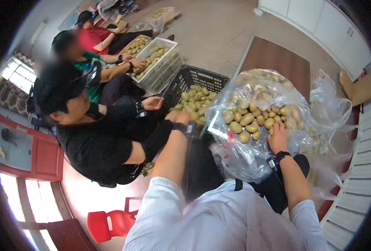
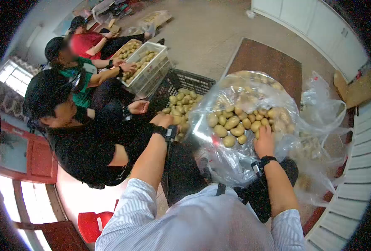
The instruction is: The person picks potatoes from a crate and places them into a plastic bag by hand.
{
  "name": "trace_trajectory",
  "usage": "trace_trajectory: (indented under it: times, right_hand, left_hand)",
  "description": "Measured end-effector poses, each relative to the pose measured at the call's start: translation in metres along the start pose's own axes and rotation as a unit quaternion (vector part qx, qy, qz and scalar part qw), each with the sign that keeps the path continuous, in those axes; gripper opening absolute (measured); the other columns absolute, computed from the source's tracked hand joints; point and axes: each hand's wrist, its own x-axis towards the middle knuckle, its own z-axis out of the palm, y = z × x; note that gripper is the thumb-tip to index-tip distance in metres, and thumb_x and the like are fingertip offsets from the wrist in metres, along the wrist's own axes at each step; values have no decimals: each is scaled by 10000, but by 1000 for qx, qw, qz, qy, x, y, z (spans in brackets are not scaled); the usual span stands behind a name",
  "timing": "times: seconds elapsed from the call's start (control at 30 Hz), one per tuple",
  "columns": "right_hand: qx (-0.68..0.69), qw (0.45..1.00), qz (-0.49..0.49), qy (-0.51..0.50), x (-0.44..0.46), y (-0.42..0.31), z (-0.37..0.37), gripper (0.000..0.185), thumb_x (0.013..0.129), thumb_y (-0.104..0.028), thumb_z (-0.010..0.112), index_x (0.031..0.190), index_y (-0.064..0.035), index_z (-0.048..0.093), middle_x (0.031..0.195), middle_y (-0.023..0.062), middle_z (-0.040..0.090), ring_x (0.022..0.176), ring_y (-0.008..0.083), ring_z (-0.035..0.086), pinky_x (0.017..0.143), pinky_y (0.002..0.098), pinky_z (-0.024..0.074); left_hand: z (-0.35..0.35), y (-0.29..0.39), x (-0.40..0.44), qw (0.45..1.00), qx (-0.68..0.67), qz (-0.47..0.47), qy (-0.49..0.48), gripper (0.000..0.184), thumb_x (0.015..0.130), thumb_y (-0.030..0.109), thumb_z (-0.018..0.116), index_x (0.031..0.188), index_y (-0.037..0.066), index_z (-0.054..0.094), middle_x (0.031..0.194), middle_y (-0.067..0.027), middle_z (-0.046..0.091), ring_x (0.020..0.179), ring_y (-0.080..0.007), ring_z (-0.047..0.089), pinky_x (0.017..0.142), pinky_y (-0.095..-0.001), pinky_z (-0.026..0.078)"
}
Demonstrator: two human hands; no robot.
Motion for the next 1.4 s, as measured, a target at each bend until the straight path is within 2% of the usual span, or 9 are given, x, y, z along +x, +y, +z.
trace_trajectory:
  times: [0.1, 0.2, 0.47, 0.53, 0.63, 0.87, 0.93, 1.13, 1.4]
  right_hand:
    - [-54, 998, -3, -37, -1, -12, -5, 468, 703, -74, 703, 1121, -60, 493, 1308, 155, 426, 1057, 417, 498, 884, 495, 463]
    - [-83, 996, -9, -38, -3, -10, 4, 441, 683, -62, 697, 1078, -63, 499, 1263, 153, 450, 1048, 409, 496, 863, 477, 469]
    - [-8, 999, 6, -49, -11, -10, 2, 430, 646, -78, 701, 1039, -63, 526, 1155, 150, 496, 1049, 397, 492, 890, 466, 439]
    - [64, 998, -13, -8, -13, -10, 3, 411, 661, -92, 699, 1027, -52, 516, 1081, 161, 509, 1044, 387, 490, 895, 459, 422]
    - [152, 988, 39, -13, -16, -16, 9, 393, 679, -99, 684, 1027, -41, 508, 1067, 180, 510, 1050, 382, 483, 908, 445, 409]
    - [329, 940, 75, -47, -7, -51, 15, 420, 816, -175, 612, 1196, -48, 488, 1066, 150, 575, 935, 293, 588, 790, 390, 477]
    - [590, 733, 272, -203, -2, -77, 1, 415, 908, -224, 542, 1278, -56, 457, 1075, 120, 594, 792, 219, 629, 674, 318, 514]
    - [716, 611, 226, -250, 3, -123, 0, 362, 937, -168, 510, 1262, -22, 444, 1043, 120, 603, 742, 192, 641, 619, 277, 530]
    - [623, 719, 160, -263, 12, -150, 5, 359, 958, -257, 546, 1210, -3, 506, 997, 90, 619, 762, 165, 639, 643, 274, 517]
  left_hand:
    - [32, -57, 46, 946, -45, 290, 140, 240, 818, 229, 610, 979, 74, 699, 1063, -129, 667, 953, -274, 649, 728, -402, 515]
    - [73, 3, 36, 995, 76, -36, 53, 167, 778, 201, 641, 857, 89, 737, 917, -142, 702, 896, -316, 669, 765, -408, 521]
    - [-24, 75, -27, 989, 42, 20, 144, 169, 774, 210, 648, 832, 70, 723, 766, -151, 690, 739, -279, 681, 611, -414, 526]
    - [-23, 85, -18, 825, -559, -44, 74, 179, 824, 205, 616, 876, 46, 678, 757, -134, 677, 703, -255, 667, 555, -376, 512]
    - [-55, 130, -43, 688, -705, -171, 24, 227, 876, 216, 604, 1020, 40, 600, 904, -119, 648, 731, -253, 659, 584, -377, 529]
    - [-91, 175, -66, 691, -713, -108, -50, 325, 924, 259, 589, 1151, 37, 519, 1077, -114, 613, 774, -247, 653, 644, -373, 546]
    - [-91, 183, -68, 710, -697, -80, -64, 345, 926, 269, 593, 1173, 42, 513, 1130, -115, 600, 818, -255, 648, 687, -384, 550]
    - [-86, 198, -68, 731, -665, -24, -147, 370, 904, 328, 609, 1147, 53, 556, 1038, -81, 615, 787, -211, 641, 623, -339, 528]
    - [-100, 205, -79, 740, -605, 32, -291, 413, 929, 371, 599, 1196, 61, 544, 958, -51, 618, 677, -167, 613, 529, -301, 496]
